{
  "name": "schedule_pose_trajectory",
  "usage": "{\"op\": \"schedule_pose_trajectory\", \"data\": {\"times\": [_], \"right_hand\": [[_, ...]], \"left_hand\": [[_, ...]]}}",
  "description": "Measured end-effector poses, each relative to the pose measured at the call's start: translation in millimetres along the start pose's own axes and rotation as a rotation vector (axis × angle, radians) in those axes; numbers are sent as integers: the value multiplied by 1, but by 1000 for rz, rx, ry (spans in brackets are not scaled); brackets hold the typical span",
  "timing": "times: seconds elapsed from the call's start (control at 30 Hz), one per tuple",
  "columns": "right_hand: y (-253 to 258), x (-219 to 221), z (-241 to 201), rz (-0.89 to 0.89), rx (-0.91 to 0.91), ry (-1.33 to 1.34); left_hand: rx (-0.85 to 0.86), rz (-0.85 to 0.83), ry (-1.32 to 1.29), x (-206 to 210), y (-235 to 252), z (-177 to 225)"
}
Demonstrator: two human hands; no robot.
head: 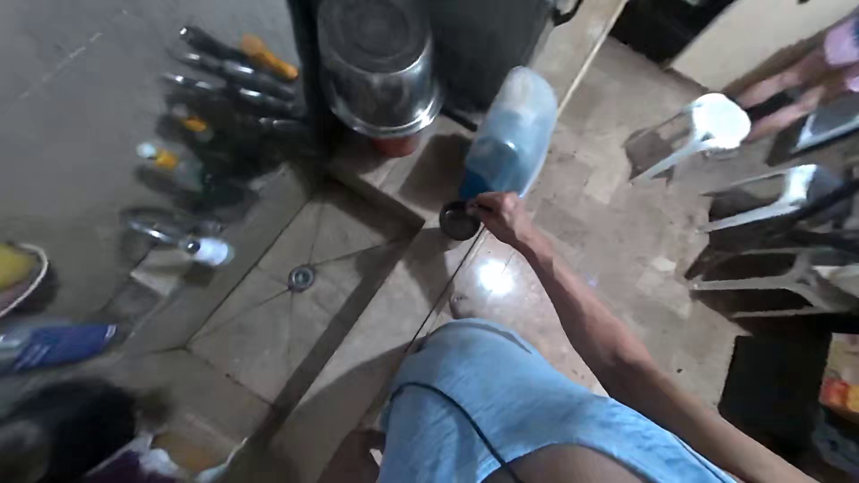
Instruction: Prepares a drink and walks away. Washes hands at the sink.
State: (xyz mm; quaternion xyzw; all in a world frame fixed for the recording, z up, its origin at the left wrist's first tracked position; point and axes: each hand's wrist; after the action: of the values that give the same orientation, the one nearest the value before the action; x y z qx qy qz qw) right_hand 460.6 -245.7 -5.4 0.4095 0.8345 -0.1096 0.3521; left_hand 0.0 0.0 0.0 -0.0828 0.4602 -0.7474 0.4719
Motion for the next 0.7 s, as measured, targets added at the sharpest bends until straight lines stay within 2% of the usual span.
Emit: {"op": "schedule_pose_trajectory", "data": {"times": [0.07, 0.13, 0.27, 0.4, 0.5, 0.7], "right_hand": [[-1, 4, -2, -31, -59, 20], [-2, 2, -5, -68, -54, -6], [6, 3, -7, -9, -25, -25], [5, 2, -12, -97, -13, -23], [7, 1, -6, -32, -14, -56], [6, 1, -12, -77, -12, -76]], "left_hand": [[-39, -20, 48, -5, -1, 16], [-19, -22, 39, -3, 1, 10], [-12, -9, -40, 1, 4, -1], [2, -28, -3, -2, 3, -2], [54, 6, -13, 4, 5, -12], [6, -12, -69, 2, 1, -13]]}}
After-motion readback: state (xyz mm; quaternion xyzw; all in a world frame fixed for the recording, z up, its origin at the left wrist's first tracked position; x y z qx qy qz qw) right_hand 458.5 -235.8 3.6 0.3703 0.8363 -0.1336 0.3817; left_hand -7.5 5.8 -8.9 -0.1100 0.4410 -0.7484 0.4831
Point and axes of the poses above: each hand's wrist, its own y-axis towards the middle knuckle, its own x-axis out of the palm, z = x × y, and after that the axes turned 6 degrees about y, right-handed
